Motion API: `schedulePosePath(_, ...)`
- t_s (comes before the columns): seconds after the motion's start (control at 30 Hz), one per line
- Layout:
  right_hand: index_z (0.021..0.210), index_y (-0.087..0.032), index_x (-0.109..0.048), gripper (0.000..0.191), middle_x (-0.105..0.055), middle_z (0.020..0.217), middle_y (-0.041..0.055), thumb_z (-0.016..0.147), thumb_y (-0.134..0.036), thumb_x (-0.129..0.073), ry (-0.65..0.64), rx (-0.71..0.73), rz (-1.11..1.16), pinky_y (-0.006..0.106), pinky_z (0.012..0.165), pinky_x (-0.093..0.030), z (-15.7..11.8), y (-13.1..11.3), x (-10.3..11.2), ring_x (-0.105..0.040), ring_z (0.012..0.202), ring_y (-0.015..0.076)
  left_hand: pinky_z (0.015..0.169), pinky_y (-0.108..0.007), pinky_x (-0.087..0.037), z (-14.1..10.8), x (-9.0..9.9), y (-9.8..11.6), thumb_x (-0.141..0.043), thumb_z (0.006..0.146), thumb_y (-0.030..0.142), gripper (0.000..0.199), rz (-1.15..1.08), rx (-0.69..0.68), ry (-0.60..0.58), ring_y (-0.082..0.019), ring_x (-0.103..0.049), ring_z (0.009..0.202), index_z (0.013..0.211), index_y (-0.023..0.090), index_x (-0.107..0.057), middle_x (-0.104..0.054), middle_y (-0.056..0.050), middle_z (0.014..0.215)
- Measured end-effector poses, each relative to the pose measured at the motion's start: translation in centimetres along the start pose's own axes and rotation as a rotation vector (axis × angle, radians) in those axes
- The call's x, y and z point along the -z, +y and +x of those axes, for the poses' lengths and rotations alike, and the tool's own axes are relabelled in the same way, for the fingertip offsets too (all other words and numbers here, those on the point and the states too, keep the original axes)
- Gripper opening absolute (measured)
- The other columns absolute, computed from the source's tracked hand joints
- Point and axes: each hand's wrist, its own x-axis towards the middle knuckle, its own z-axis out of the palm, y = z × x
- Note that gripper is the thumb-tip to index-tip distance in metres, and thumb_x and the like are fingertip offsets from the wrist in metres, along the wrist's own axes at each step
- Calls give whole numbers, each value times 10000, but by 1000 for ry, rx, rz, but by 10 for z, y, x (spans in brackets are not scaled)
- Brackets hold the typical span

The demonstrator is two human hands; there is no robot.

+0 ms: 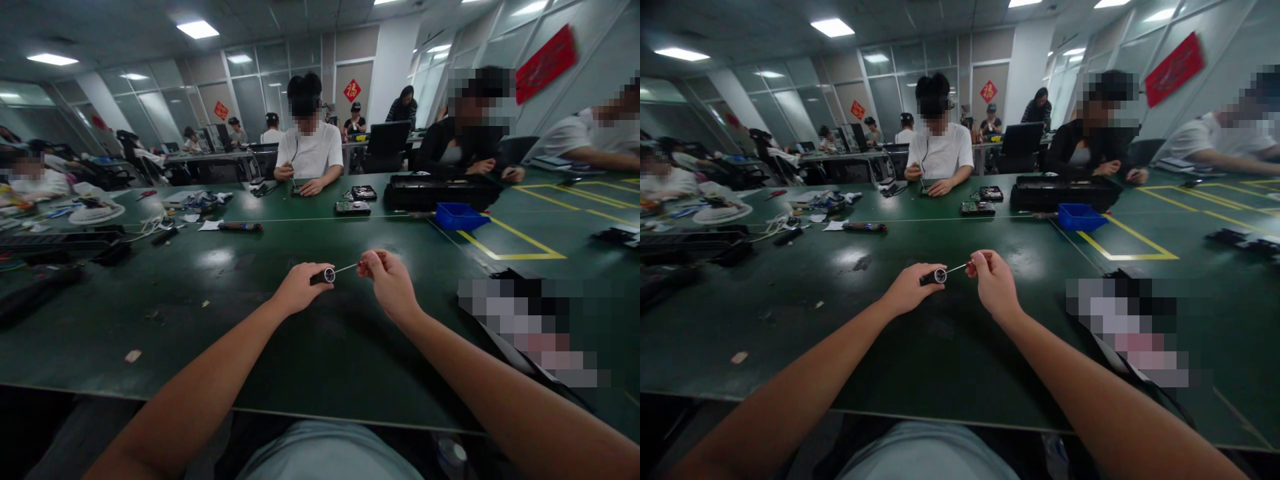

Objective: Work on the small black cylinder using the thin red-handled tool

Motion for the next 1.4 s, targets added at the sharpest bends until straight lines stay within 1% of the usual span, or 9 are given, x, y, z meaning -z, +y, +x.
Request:
schedulePosePath(0.13, 889, -201, -620, 285, -675, 770, 41, 911, -476, -547, -28, 38, -90, 355, 700, -511, -3, -8, 3, -641, 705, 188, 997, -385, -431, -1, 1, 1, -703, 863, 319, 390, 5, -3, -5, -238, -612, 1110, 1242, 242, -656, -688, -42, 1215)
schedulePosePath(0.3, 758, -201, -627, 335, -633, 618, 15, 880, -511, -598, -46, 75, -409, 324, 594, -429, -7, -25, 7, -578, 570, 168, 999, -392, -428, -1, 0, 2, -723, 845, 297, 391, 11, -1, -19, -236, -619, 1088, 1229, 247, -663, -693, -31, 1212)
schedulePosePath(0.47, 1002, -212, -604, 176, -658, 781, 17, 915, -343, -525, -105, 164, -315, 303, 605, -431, -9, -21, 6, -592, 663, 170, 1015, -402, -428, -1, 0, 3, -724, 844, 288, 375, 6, 16, -24, -238, -620, 1082, 1212, 246, -670, -699, -35, 1190)
schedulePosePath(0.63, 847, -217, -629, 311, -574, 652, 2, 970, -420, -426, -123, 162, -404, 309, 578, -390, -8, -19, 7, -545, 600, 167, 1012, -400, -433, -2, 0, 2, -720, 844, 292, 350, -22, 43, 8, -241, -617, 1100, 1186, 226, -677, -693, -44, 1196)
schedulePosePath(0.7, 906, -220, -627, 322, -579, 666, 4, 984, -427, -393, -106, 158, -438, 313, 584, -390, -9, -19, 8, -547, 606, 173, 1008, -399, -438, -2, 0, 2, -719, 844, 295, 343, -34, 47, 11, -242, -619, 1100, 1178, 226, -679, -693, -44, 1195)
schedulePosePath(0.83, 1109, -234, -542, 222, -629, 802, 16, 960, -354, -430, -109, 155, -364, 319, 635, -422, -9, -16, 7, -581, 691, 183, 996, -386, -450, -2, 1, 2, -725, 837, 287, 339, -53, 63, 35, -238, -629, 1082, 1167, 222, -681, -702, -45, 1161)
schedulePosePath(1.07, 975, -236, -581, 232, -545, 680, -17, 974, -401, -417, -170, 114, -332, 315, 623, -426, -10, -17, 5, -544, 643, 170, 998, -385, -448, -2, 0, 1, -733, 825, 264, 327, -72, 62, 18, -234, -631, 1085, 1147, 224, -691, -705, -38, 1161)
schedulePosePath(1.3, 897, -209, -605, 258, -637, 789, 20, 910, -463, -562, -178, 32, -24, 351, 744, -504, -4, -7, 1, -607, 733, 170, 1012, -402, -439, -2, -2, -2, -736, 819, 244, 336, -49, 40, -16, -235, -624, 1092, 1153, 239, -696, -698, -39, 1174)
schedulePosePath(1.4, 888, -209, -626, 308, -635, 795, 24, 852, -515, -622, -94, -82, 152, 360, 734, -539, 0, -1, 0, -611, 727, 172, 1009, -408, -439, -1, 0, -2, -721, 839, 259, 371, -41, 19, 33, -230, -616, 1098, 1206, 235, -671, -692, -50, 1187)
